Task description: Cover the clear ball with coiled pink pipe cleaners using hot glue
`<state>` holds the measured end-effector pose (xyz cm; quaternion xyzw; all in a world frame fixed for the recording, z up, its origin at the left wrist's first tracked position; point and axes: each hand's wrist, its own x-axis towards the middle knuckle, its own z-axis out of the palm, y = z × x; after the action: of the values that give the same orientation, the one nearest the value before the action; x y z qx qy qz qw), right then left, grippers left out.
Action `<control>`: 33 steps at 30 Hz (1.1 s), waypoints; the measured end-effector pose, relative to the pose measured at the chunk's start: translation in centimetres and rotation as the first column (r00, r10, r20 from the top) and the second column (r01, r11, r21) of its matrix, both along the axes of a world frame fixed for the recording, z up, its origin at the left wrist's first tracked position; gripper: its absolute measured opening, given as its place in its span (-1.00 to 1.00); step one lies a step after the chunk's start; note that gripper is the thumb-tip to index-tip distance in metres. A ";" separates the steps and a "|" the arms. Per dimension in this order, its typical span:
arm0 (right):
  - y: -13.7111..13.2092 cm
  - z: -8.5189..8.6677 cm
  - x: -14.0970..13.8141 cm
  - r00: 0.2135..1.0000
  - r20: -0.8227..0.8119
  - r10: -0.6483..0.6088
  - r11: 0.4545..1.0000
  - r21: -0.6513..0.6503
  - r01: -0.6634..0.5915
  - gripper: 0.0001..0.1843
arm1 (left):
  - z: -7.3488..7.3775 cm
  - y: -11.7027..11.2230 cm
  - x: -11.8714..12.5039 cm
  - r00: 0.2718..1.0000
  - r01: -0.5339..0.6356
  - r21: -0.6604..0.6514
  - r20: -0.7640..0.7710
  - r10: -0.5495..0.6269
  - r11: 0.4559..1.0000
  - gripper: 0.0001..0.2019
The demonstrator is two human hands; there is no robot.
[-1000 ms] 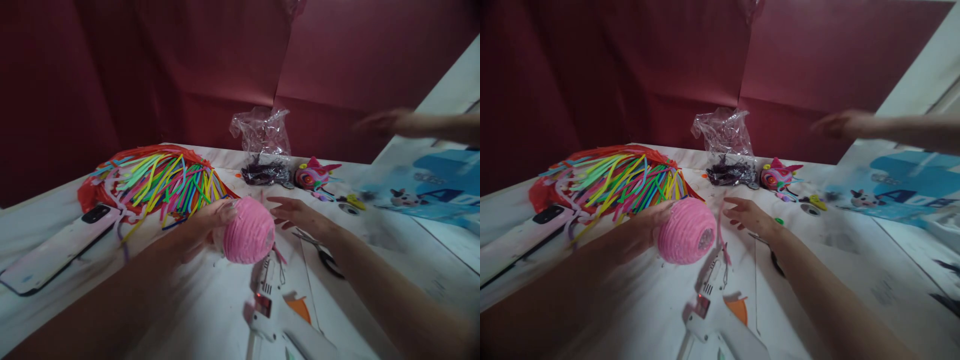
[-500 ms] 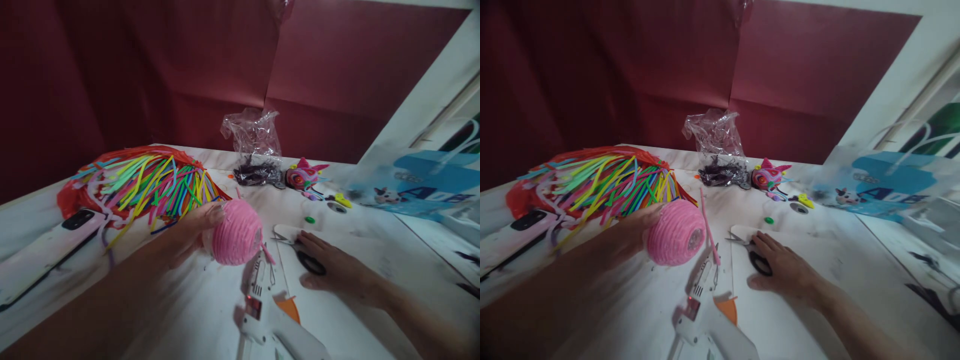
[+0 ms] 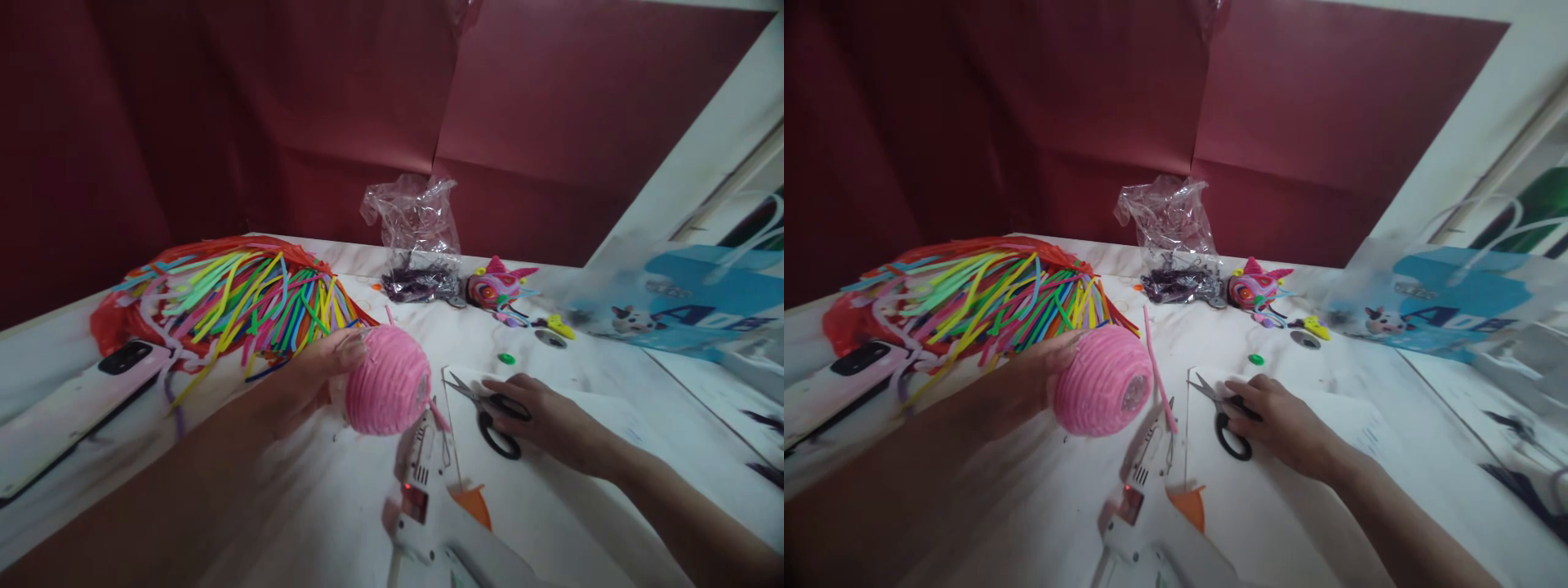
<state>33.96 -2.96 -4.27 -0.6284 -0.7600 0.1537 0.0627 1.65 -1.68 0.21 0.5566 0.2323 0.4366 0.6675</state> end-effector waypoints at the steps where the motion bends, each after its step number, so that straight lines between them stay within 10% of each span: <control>1: -0.1 0.1 -0.1 1.000 -0.026 -0.010 1.000 0.002 0.010 -0.50 | 0.1 0.0 -0.1 1.000 0.020 -0.019 -0.013 -0.020 1.000 -0.58; 11: -0.2 1.2 3.9 0.889 -0.433 -0.152 0.983 -0.161 0.089 -0.37 | -0.1 1.0 -0.4 0.995 0.088 -0.144 -0.030 -0.093 0.986 -0.56; 22: -0.9 2.2 6.6 0.949 -0.276 -0.153 0.987 -0.099 0.130 -0.73 | -0.1 0.8 -0.6 0.995 0.099 -0.184 0.001 -0.101 0.978 -0.51; 27: -0.9 2.4 3.1 0.964 -0.162 -0.210 0.975 0.039 0.218 -0.57 | 0.0 0.4 -0.4 0.990 0.138 -0.183 0.020 -0.137 0.973 -0.50; 33: -3.8 3.9 -4.9 0.985 -0.128 0.119 0.991 0.080 -0.109 -0.58 | 0.1 0.3 -0.4 0.992 0.122 -0.185 0.036 -0.117 0.975 -0.52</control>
<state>29.05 -6.76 -0.42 -0.5695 -0.7939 0.1707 0.1272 1.24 -1.35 0.26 0.4993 0.2302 0.3788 0.7445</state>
